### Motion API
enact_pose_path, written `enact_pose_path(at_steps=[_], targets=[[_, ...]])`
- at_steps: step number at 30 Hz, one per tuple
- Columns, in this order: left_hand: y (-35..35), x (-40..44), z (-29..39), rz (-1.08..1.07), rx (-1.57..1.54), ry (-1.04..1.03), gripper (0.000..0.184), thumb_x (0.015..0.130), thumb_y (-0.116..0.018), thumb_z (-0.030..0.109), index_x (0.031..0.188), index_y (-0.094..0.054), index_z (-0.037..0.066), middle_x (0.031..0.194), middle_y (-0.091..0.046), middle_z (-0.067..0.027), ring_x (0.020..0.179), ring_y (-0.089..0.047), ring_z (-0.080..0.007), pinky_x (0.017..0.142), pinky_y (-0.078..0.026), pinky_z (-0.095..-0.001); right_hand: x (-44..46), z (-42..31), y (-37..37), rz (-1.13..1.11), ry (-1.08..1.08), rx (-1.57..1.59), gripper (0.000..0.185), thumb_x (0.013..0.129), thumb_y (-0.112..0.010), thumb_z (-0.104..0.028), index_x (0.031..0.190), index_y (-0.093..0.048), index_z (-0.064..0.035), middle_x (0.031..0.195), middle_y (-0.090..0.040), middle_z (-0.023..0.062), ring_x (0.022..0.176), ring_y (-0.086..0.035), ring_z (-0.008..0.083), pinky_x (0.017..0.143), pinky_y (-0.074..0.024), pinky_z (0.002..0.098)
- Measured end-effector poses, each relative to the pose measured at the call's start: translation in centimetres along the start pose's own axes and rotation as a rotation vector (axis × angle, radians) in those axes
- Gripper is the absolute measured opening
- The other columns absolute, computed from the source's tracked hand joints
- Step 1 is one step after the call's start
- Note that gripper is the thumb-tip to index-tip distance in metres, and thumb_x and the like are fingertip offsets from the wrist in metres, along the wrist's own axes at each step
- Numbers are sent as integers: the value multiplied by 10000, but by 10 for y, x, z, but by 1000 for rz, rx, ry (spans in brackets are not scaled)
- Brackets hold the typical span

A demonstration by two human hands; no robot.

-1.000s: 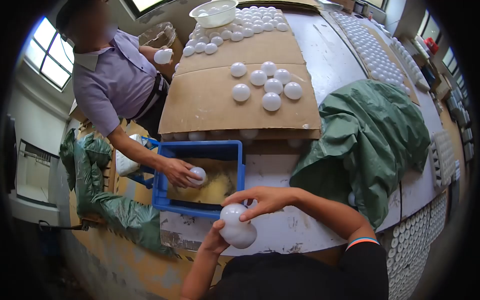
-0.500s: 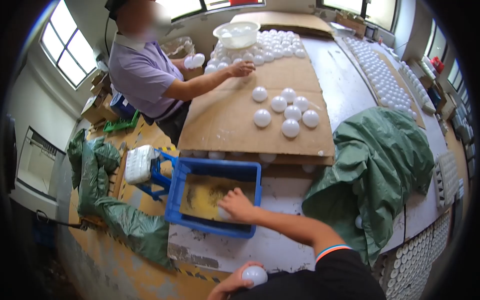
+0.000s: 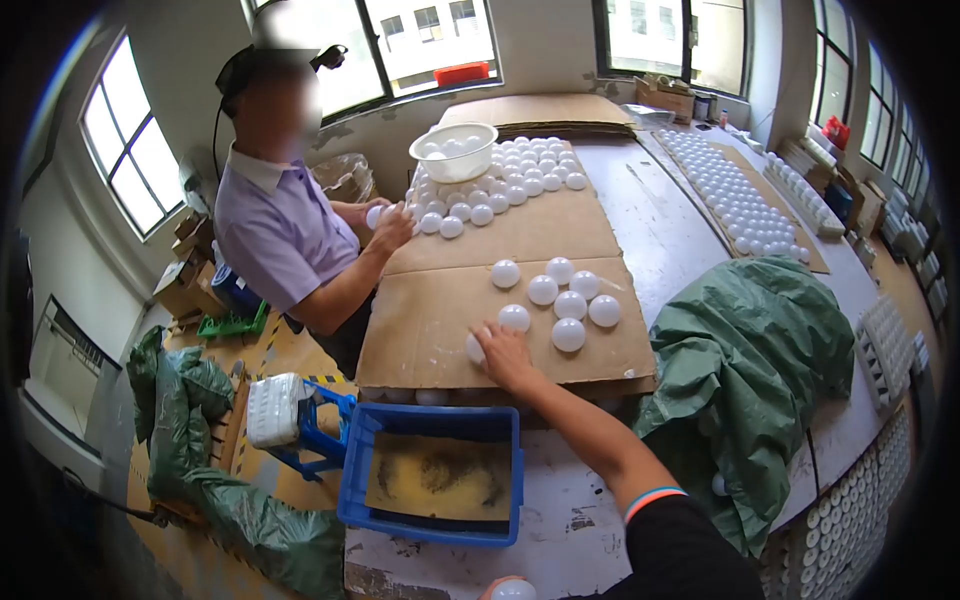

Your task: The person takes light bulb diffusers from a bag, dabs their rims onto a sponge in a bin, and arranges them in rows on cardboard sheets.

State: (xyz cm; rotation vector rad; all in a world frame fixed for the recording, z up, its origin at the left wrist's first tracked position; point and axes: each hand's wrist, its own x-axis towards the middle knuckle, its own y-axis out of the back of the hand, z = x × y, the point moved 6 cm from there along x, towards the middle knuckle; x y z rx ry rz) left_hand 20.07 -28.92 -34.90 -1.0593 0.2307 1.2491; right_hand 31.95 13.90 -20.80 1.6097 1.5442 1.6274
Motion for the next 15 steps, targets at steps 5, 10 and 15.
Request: enact_pose_path(at_steps=[5,10,15], targets=[[4,4,15,56,182,-43,681,700,-743,250,1267,-412,71,1061,-552,-81,992,-544,-183,853,-463,-322,-46,-43,50,121,126,577,445,700,-615,-33,1140,-554,-65,1123,-553,173,1008,-542,336,848,-440,405],[-15,9,25,-139,202,-7,781,660,-756,366,1275,-390,52,1094,-544,-91,1017,-545,-192,866,-465,-328,-236,-109,70,-1180,259,1301,489,863,-608,-329,1293,-490,-128,1241,-530,93,1120,-486,212,873,-425,329],[-38,4,33,-307,192,26,895,621,-770,482,1283,-368,34,1126,-535,-100,1041,-546,-200,879,-467,-335,-282,-114,96,-1263,377,1264,602,843,-630,-347,1358,-407,-130,1283,-494,104,1187,-429,241,968,-344,362]])
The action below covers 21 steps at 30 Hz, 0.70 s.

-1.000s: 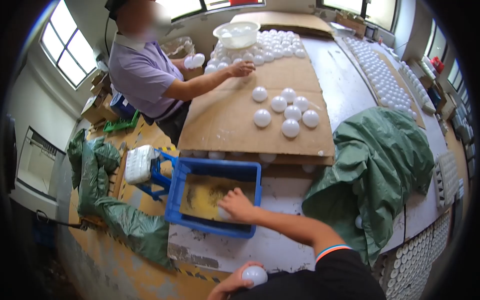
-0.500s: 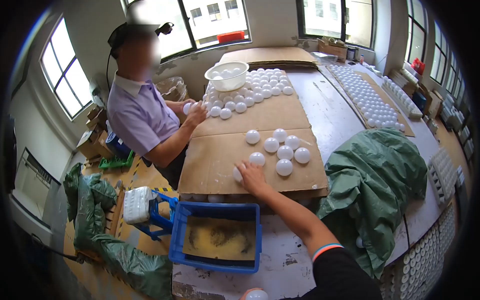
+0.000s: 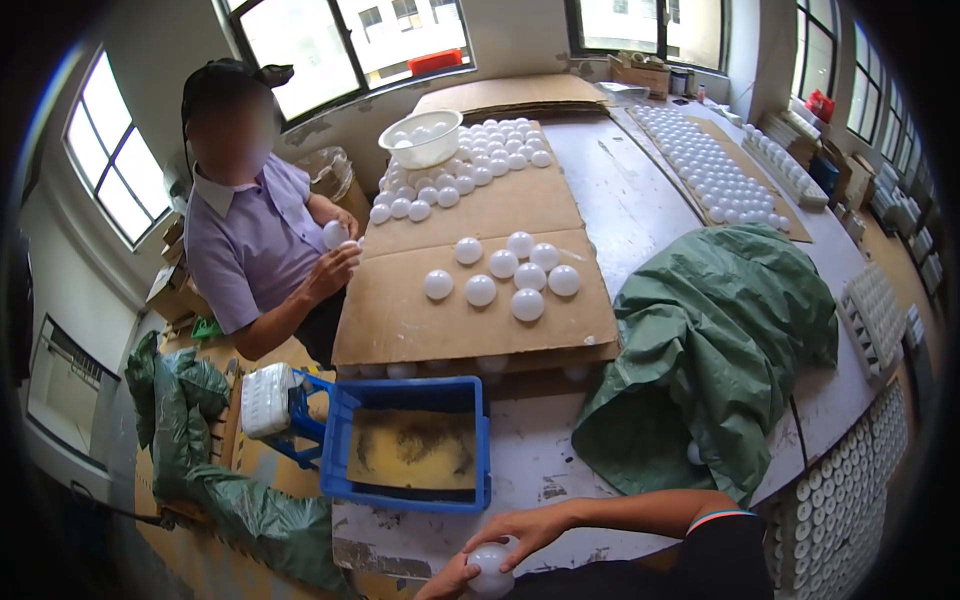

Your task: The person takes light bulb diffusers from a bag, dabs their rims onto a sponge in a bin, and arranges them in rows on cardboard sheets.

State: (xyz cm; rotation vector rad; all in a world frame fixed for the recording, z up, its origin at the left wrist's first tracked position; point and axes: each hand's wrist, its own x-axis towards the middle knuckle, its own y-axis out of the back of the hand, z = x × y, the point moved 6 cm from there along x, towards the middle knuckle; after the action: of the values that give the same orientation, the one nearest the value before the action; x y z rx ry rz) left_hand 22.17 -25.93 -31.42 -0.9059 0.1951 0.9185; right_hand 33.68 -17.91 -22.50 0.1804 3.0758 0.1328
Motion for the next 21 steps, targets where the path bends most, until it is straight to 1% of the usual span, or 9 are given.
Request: enact_pose_path(at_steps=[4,6,8,10,12,15,17,20,21], targets=[[-17,-6,9,-37,-72,-14,967,597,-778,552,1287,-355,22,1145,-530,-106,1056,-547,-205,887,-468,-339,-9,-6,-10,81,77,-111,653,798,-680,-355,1341,-424,-99,1284,-492,118,1200,-424,267,1015,-291,395],[-28,-12,16,-76,-144,-107,991,587,-790,545,1292,-349,5,1124,-538,-117,1043,-556,-206,868,-480,-332,-11,-23,-1,201,100,-93,673,758,-709,-313,1322,-432,-75,1294,-484,132,1157,-473,260,977,-360,377],[-23,-21,-3,14,-208,-63,933,598,-795,506,1278,-389,12,1104,-548,-105,1021,-562,-197,857,-479,-315,-13,-8,22,467,16,56,659,736,-752,-218,1303,-445,-79,1253,-509,84,1108,-504,190,948,-399,349],[-23,-23,-13,36,9,18,775,684,-752,464,1244,-442,27,1089,-554,-66,996,-545,-159,858,-447,-279,-9,4,54,688,-78,417,605,743,-743,-198,1247,-438,-60,1159,-537,78,1033,-537,151,885,-446,313],[-17,-28,-21,55,-104,24,680,698,-758,381,1218,-473,49,1080,-553,-49,971,-543,-141,855,-444,-270,1,0,84,772,-272,85,563,733,-748,-265,1188,-487,-58,1036,-598,106,953,-579,191,800,-470,339],[-15,-36,-13,51,-62,-14,672,697,-760,356,1222,-466,59,1072,-553,-51,971,-541,-140,858,-442,-274,45,2,104,703,-267,-326,589,710,-738,-309,1189,-493,-69,1052,-603,133,943,-571,247,806,-450,364],[-11,-39,-4,43,132,-40,773,624,-800,354,1237,-450,37,1135,-541,-87,1029,-542,-175,908,-431,-287,86,11,111,637,-116,-947,528,684,-714,-283,1140,-521,-101,989,-614,110,934,-542,261,799,-421,375],[7,-39,-11,64,237,-78,809,624,-793,389,1251,-428,31,1166,-533,-109,1053,-532,-183,924,-418,-287,133,62,112,509,-115,-1200,429,653,-690,-243,1046,-550,-146,887,-605,53,919,-513,217,765,-388,364],[15,-38,-18,94,222,-173,702,686,-745,302,1258,-421,54,1112,-544,-96,1017,-541,-187,887,-444,-312,142,92,104,414,-163,-1253,478,620,-726,-255,1053,-550,-155,900,-589,31,921,-503,216,766,-381,364]])
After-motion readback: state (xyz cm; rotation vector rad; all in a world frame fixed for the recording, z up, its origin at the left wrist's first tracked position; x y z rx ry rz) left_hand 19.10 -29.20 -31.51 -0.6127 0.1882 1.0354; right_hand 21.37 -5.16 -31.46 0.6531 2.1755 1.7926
